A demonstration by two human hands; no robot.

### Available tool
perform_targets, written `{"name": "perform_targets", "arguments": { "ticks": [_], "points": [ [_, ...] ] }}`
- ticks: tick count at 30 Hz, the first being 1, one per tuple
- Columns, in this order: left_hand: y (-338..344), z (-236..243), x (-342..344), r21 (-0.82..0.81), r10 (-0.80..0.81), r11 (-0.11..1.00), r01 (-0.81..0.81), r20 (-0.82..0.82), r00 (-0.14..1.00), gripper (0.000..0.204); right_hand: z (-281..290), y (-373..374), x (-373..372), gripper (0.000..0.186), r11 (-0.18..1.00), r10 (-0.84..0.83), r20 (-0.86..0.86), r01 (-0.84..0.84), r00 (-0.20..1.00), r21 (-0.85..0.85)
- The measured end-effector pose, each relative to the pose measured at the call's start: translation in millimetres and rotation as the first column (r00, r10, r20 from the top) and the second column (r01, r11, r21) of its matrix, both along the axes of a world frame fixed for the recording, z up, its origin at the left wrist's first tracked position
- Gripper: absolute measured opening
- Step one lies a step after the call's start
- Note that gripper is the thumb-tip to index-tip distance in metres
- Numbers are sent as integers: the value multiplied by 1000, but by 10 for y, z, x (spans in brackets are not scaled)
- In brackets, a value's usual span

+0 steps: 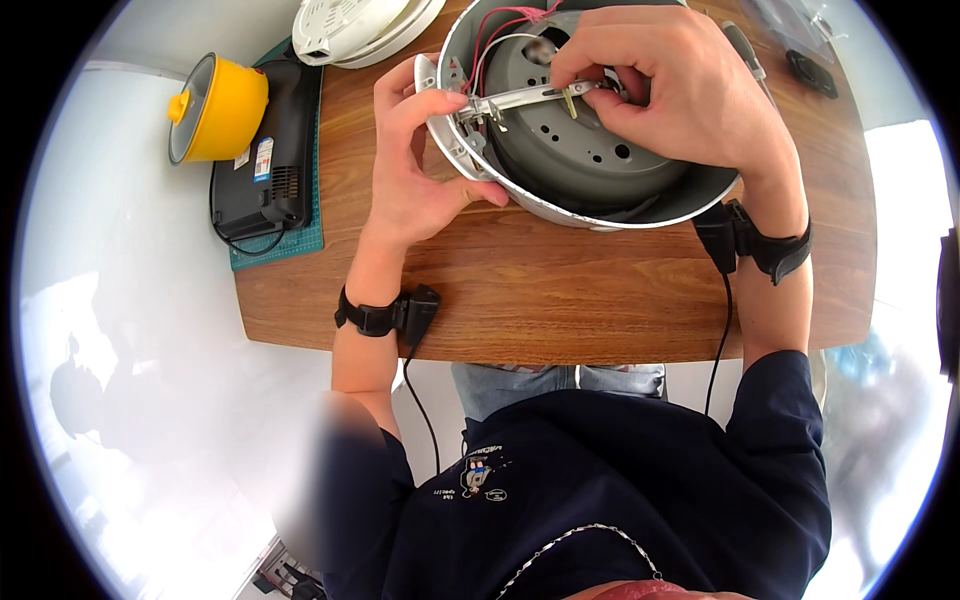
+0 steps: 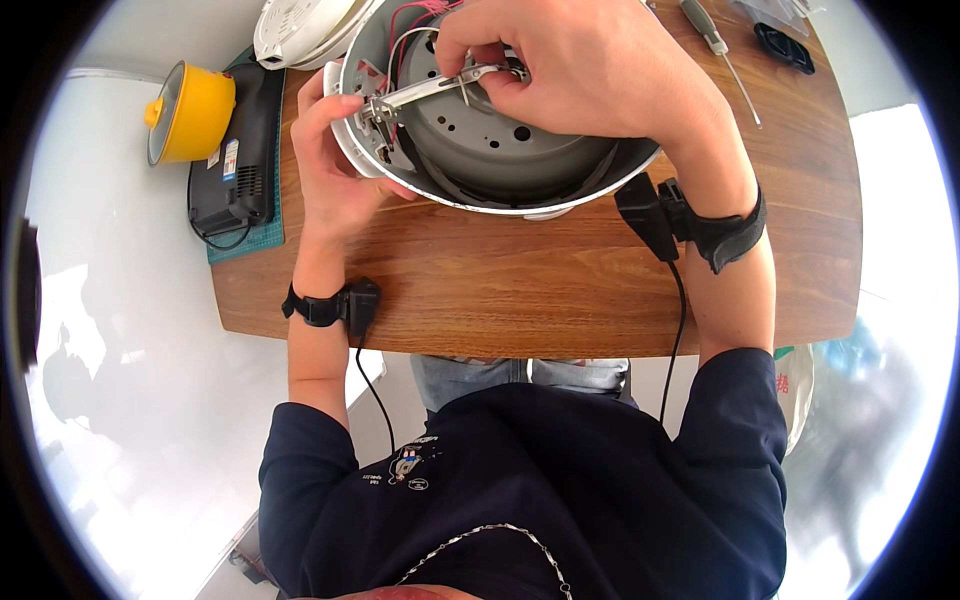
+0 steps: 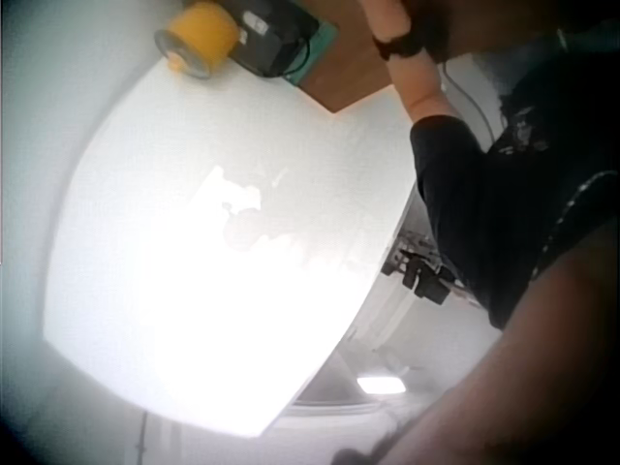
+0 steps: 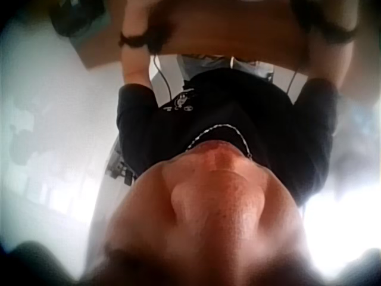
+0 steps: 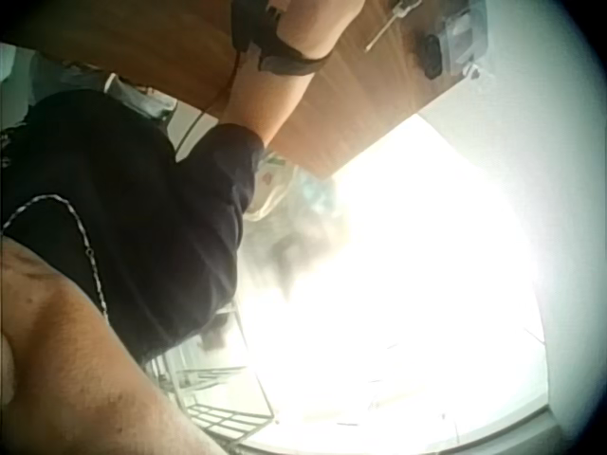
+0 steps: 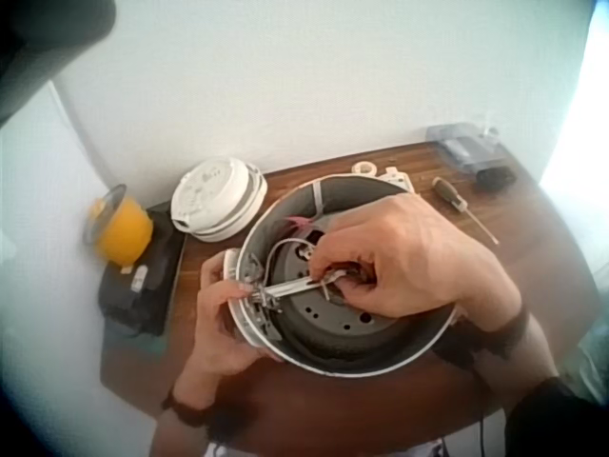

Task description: The person disassembles a white rice cooker, removes the inner metal base and heating element, and then reassembles the components. They use a screwdriver to loosen parts and handle wires and small plastic pieces during the process.

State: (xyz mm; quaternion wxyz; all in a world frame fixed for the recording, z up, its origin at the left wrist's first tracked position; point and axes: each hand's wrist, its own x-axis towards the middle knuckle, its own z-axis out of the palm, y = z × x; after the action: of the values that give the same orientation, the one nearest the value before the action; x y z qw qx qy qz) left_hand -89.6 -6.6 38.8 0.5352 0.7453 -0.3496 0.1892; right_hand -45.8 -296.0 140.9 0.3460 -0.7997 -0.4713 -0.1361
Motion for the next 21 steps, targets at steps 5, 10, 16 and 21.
{"name": "perform_targets", "arguments": {
  "ticks": [5, 10, 16, 21],
  "points": [
    [68, 63, 19, 97, 23, 995, -21, -12, 1000, 101, -3, 8, 5, 19, 999, -8, 41, 9, 999, -38],
    [27, 155, 16, 166, 82, 982, -86, 31, 996, 101, -1, 19, 19, 19, 1000, 3, -27, -4, 1000, -13],
    [34, 229, -39, 237, 113, 965, -113, 13, 993, 115, -19, -3, 25, 18, 1000, 2, -42, -2, 999, 1],
    [24, 106, -89, -70, 32, 996, -52, -259, 965, 139, -43, 4, 37, 18, 1000, 5, -10, -4, 1000, 9]
  ]
}}
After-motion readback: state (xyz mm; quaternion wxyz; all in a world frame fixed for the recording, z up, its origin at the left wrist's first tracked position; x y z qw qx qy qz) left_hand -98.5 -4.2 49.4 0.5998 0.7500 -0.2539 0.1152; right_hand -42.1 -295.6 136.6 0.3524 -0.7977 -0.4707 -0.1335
